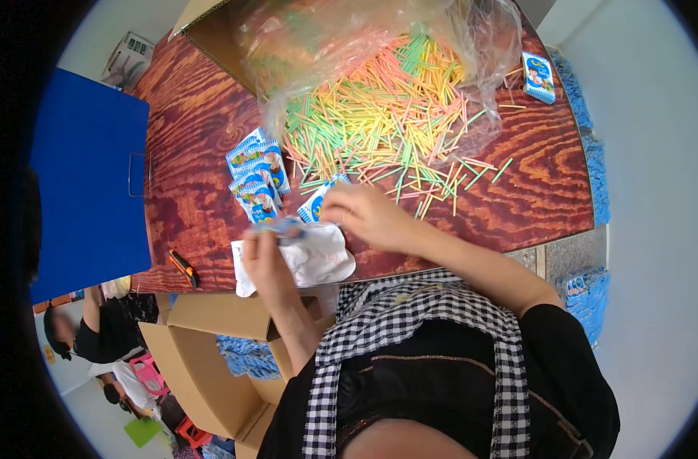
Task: Packaging colorful plastic sticks into small blue bags on a wooden workbench.
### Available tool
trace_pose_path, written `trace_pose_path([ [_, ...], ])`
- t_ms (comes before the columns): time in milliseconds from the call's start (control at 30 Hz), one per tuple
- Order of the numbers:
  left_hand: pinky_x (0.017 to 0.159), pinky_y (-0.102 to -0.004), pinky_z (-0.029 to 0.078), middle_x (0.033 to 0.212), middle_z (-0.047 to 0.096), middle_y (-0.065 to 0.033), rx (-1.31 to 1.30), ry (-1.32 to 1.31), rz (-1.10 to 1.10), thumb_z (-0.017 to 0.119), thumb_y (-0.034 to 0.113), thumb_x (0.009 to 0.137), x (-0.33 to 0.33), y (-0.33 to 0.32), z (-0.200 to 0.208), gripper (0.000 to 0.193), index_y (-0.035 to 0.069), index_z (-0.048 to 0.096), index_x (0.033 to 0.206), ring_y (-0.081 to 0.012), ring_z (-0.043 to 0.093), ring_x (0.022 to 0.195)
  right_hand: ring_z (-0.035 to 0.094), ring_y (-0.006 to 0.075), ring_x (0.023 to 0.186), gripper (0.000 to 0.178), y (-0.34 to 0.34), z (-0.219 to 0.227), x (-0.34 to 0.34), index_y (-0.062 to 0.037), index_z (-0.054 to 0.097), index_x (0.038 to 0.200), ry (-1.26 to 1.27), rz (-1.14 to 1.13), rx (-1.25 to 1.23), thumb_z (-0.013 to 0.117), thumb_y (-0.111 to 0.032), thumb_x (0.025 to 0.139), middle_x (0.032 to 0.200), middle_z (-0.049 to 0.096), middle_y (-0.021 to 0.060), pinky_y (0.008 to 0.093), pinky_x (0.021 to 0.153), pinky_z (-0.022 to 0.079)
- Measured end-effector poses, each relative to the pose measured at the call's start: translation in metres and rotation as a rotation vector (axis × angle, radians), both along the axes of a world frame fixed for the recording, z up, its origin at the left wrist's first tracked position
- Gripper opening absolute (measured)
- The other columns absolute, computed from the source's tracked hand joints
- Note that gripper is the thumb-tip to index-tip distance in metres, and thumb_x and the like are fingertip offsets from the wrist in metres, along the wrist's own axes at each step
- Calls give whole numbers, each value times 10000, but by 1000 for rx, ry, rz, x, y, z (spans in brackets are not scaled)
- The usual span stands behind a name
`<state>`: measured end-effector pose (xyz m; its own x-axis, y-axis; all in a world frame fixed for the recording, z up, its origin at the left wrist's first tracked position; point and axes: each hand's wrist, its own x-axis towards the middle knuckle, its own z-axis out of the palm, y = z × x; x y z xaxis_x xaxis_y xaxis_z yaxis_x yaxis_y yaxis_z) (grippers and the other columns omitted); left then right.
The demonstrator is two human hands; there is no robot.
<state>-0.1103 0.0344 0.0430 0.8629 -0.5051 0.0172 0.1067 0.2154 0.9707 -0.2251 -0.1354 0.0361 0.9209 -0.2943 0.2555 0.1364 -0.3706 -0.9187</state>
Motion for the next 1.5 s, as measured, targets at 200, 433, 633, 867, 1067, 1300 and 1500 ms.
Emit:
trace_pose_path([
  [200,686,-235,470,812,607,-16,100,-13,206,573,159,932,77,22,-49,113,58,613,899,-76,569,728,529,304,922,374,-3,-28,24,-10,546,936,207,-276,-599,750,-123,644,955,483,133,392,743,472],
  [433,908,-320,398,1111,524,-124,601,-583,497,602,151,905,77,-4,-73,239,-41,597,1047,-213,513,1032,520,310,917,314,-5,-32,32,-9,549,870,187,-339,-593,738,-60,625,922,492,136,392,766,462],
  [633,992,-406,352,1214,505,-185,606,-836,478,586,103,885,42,-11,-27,334,-40,523,1181,-316,464,1153,529,299,878,198,-8,-22,25,-35,571,839,87,-361,-543,690,-67,684,855,512,115,389,742,456],
  [867,720,-345,426,868,579,-126,640,-806,-162,705,31,740,3,-41,-16,199,5,603,909,-282,558,858,586,288,766,199,-7,-9,8,-22,560,902,4,-366,-117,632,27,723,797,586,101,360,685,467],
  [1067,606,-343,403,713,528,-111,551,-680,-360,671,10,760,-4,-48,-10,107,-20,572,788,-261,511,653,610,255,766,141,-27,-20,-16,4,610,879,112,-278,-22,634,19,741,794,615,107,338,675,467],
  [1300,598,-303,405,723,553,-104,523,-432,-441,639,27,817,-23,-51,-3,87,-42,588,828,-186,525,652,550,298,796,124,-29,0,-36,-13,606,806,74,-287,-207,644,-126,771,765,550,115,400,711,434],
  [1500,610,-264,405,751,568,-78,509,-320,-556,617,27,837,-22,-60,-3,76,-45,593,832,-147,520,673,550,289,839,115,-37,5,-43,-25,616,849,97,-206,-310,632,-125,795,817,562,108,393,742,441],
])
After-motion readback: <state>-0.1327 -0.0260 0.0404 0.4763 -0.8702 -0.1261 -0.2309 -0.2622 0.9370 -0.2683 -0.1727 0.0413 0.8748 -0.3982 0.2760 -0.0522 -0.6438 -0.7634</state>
